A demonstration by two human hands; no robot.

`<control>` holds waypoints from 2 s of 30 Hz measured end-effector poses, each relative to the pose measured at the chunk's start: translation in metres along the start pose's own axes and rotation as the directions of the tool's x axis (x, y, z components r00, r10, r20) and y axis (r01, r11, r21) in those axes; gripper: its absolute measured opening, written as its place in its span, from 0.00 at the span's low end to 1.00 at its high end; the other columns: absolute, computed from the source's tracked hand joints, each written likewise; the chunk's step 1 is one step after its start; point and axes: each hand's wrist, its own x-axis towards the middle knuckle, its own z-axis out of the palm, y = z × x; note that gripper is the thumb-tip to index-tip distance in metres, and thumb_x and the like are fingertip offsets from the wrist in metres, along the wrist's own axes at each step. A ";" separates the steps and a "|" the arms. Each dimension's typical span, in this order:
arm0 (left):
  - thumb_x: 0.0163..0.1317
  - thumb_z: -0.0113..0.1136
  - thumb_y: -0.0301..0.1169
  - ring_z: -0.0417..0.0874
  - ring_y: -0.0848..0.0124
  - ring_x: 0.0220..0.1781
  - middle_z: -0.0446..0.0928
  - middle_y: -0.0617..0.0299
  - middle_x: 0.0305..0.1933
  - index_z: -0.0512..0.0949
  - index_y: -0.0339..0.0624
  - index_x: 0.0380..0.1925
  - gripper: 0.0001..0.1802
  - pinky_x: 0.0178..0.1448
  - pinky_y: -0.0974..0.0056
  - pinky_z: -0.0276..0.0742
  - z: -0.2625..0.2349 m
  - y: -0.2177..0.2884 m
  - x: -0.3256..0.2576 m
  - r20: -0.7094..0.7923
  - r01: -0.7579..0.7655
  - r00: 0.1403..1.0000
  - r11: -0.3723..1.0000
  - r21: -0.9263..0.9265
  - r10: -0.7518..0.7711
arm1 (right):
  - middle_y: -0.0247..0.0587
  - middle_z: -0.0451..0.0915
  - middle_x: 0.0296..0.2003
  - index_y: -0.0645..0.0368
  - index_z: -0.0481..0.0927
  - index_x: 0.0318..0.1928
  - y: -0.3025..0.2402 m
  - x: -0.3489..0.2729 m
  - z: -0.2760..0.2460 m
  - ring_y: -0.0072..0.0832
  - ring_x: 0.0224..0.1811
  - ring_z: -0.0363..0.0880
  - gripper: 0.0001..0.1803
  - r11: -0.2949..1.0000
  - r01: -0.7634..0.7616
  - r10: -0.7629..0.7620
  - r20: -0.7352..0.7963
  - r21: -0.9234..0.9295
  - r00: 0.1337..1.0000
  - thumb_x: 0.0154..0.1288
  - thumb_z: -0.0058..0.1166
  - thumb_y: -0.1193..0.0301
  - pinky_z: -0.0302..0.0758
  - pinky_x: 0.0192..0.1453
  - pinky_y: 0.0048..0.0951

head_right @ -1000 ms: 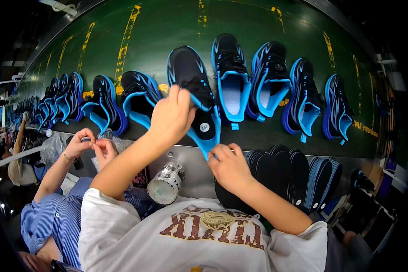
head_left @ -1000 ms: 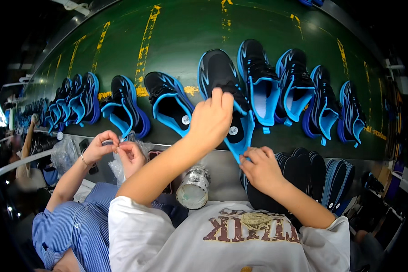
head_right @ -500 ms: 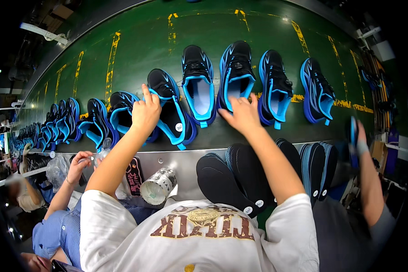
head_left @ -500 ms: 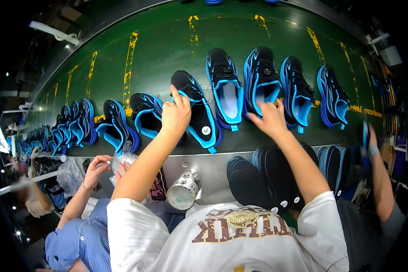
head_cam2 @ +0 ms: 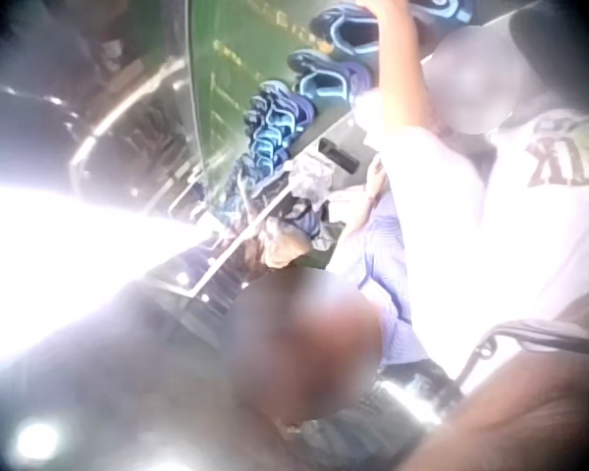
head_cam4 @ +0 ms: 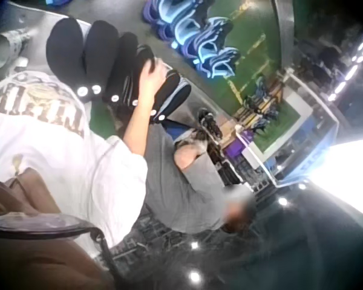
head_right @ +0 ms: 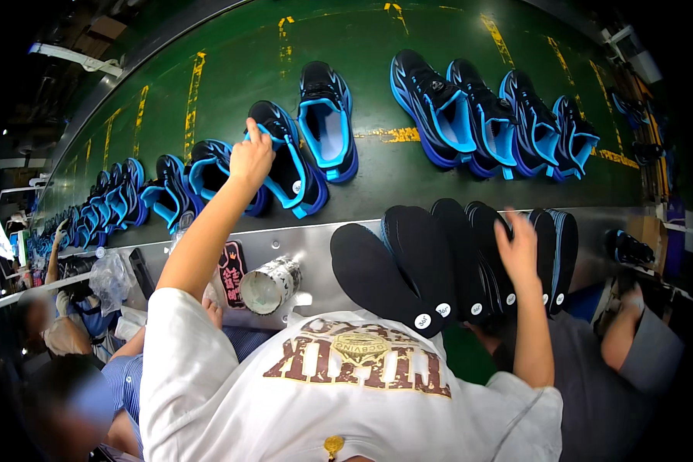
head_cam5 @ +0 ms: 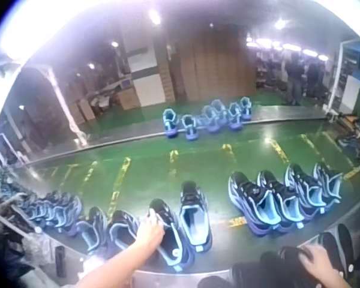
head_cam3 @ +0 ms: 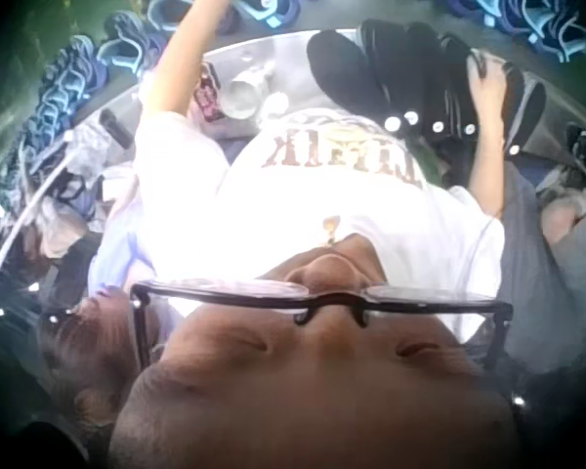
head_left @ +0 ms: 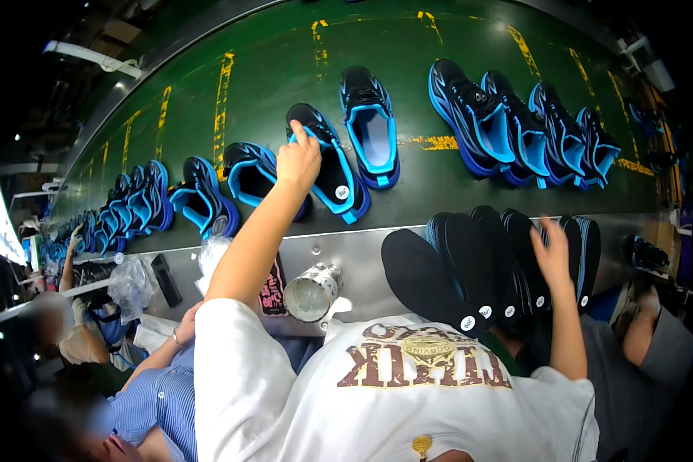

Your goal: The person inserts black insoles into blue and black sneakers on a conveyor belt, then retrieves more insoles from a shelf before continuing the task.

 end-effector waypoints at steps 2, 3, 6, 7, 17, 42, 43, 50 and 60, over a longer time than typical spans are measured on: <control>0.49 0.53 0.35 0.80 0.57 0.29 0.61 0.35 0.57 0.74 0.36 0.30 0.13 0.35 0.57 0.77 -0.011 -0.001 0.005 0.074 0.067 0.996 0.985 -0.160 -0.056 | 0.54 0.71 0.46 0.63 0.72 0.47 0.034 -0.059 0.019 0.47 0.49 0.69 0.18 0.987 -0.159 0.163 0.205 -0.034 0.965 0.55 0.51 0.71 0.66 0.54 0.37; 0.50 0.52 0.36 0.80 0.55 0.31 0.60 0.37 0.58 0.74 0.36 0.30 0.14 0.36 0.56 0.77 -0.014 -0.005 0.004 0.112 0.107 0.990 0.964 -0.244 -0.081 | 0.55 0.66 0.51 0.57 0.68 0.53 0.039 -0.082 0.024 0.50 0.53 0.65 0.24 0.976 -0.173 0.201 0.232 -0.135 0.952 0.54 0.51 0.72 0.64 0.56 0.38; 0.52 0.50 0.34 0.78 0.50 0.39 0.64 0.46 0.58 0.73 0.34 0.31 0.13 0.42 0.56 0.74 -0.017 -0.026 -0.003 0.104 0.213 0.977 0.786 -0.580 -0.188 | 0.59 0.63 0.52 0.46 0.61 0.60 0.046 -0.117 0.031 0.53 0.54 0.62 0.33 0.919 -0.228 0.293 0.167 -0.323 0.941 0.51 0.52 0.74 0.62 0.58 0.40; 0.52 0.49 0.33 0.79 0.55 0.34 0.66 0.45 0.56 0.73 0.33 0.29 0.12 0.39 0.59 0.73 -0.009 -0.041 -0.007 0.024 0.180 0.972 0.672 -0.718 -0.235 | 0.58 0.63 0.52 0.48 0.61 0.59 0.048 -0.123 0.032 0.52 0.54 0.63 0.32 0.914 -0.279 0.332 0.146 -0.296 0.932 0.50 0.53 0.74 0.62 0.58 0.39; 0.48 0.51 0.30 0.58 0.80 0.15 0.64 0.68 0.15 0.68 0.43 0.13 0.08 0.18 0.73 0.49 -0.097 -0.035 0.001 0.294 0.118 0.863 -0.402 -0.908 -0.411 | 0.50 0.72 0.37 0.61 0.68 0.41 0.075 -0.121 0.005 0.49 0.43 0.69 0.24 0.943 -0.269 0.301 0.160 -0.196 0.940 0.41 0.62 0.69 0.66 0.47 0.40; 0.60 0.47 0.50 0.77 0.67 0.36 0.77 0.54 0.30 0.74 0.30 0.36 0.28 0.42 0.66 0.70 -0.030 0.082 0.087 0.280 0.282 0.950 -0.009 -0.959 -0.140 | 0.45 0.79 0.22 0.66 0.82 0.27 -0.151 0.165 -0.011 0.27 0.25 0.77 0.09 0.923 -0.235 -0.098 0.775 0.306 0.625 0.46 0.57 0.72 0.72 0.33 0.25; 0.59 0.48 0.51 0.76 0.69 0.29 0.75 0.57 0.24 0.75 0.30 0.33 0.28 0.35 0.67 0.71 -0.027 0.084 0.087 0.209 0.207 0.961 -0.028 -0.978 -0.181 | 0.53 0.78 0.22 0.66 0.81 0.25 -0.157 0.170 0.004 0.38 0.25 0.77 0.10 0.963 0.135 -0.262 0.688 0.235 0.677 0.46 0.54 0.70 0.73 0.35 0.30; 0.55 0.48 0.56 0.78 0.53 0.37 0.76 0.42 0.31 0.75 0.31 0.33 0.32 0.41 0.60 0.71 -0.044 0.071 0.081 0.412 0.409 0.908 -0.045 -0.911 -0.073 | 0.56 0.77 0.25 0.68 0.79 0.25 -0.183 0.165 0.070 0.46 0.29 0.77 0.09 0.920 0.378 -0.363 0.585 0.102 0.725 0.47 0.48 0.74 0.74 0.38 0.36; 0.56 0.54 0.49 0.73 0.78 0.29 0.76 0.60 0.26 0.75 0.31 0.34 0.26 0.33 0.72 0.67 -0.044 0.084 0.075 0.257 0.236 0.956 -0.147 -0.961 -0.145 | 0.44 0.79 0.22 0.67 0.81 0.28 -0.149 0.170 0.019 0.26 0.25 0.77 0.09 0.873 -0.339 -0.094 0.803 0.350 0.589 0.49 0.55 0.73 0.73 0.32 0.26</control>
